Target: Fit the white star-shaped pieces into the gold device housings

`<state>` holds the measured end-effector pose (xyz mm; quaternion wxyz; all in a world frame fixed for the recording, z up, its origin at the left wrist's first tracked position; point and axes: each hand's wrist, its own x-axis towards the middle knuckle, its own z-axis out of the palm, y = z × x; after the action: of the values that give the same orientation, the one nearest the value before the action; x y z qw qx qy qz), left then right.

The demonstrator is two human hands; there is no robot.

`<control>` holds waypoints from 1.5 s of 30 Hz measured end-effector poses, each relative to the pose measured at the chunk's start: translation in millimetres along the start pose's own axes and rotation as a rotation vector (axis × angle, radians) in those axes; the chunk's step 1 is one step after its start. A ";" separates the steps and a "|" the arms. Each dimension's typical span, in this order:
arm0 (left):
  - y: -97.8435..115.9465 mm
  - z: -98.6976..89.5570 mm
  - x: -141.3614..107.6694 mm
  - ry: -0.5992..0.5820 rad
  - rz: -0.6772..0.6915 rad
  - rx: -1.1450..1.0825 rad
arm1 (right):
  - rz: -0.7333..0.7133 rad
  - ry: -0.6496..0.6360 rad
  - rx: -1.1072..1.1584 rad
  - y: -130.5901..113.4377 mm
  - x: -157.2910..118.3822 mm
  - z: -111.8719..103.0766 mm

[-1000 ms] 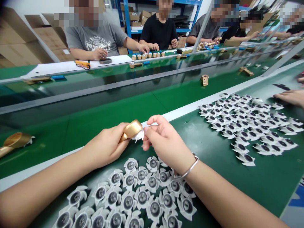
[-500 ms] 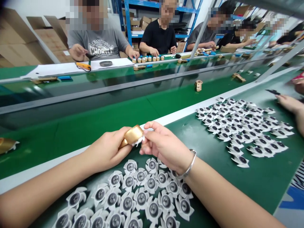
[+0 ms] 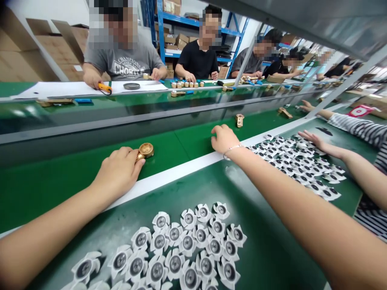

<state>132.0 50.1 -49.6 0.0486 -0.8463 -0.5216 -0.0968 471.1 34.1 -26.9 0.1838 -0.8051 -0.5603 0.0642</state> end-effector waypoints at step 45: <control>53.2 -43.8 -33.3 -0.738 -0.447 -1.981 | -0.841 -0.180 0.217 -88.8 -174.0 -46.2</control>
<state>160.0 -11.1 -12.9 -0.8362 -0.3721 -0.3365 -0.2215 344.1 -110.3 30.6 0.2278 -0.4743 -0.8430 0.1119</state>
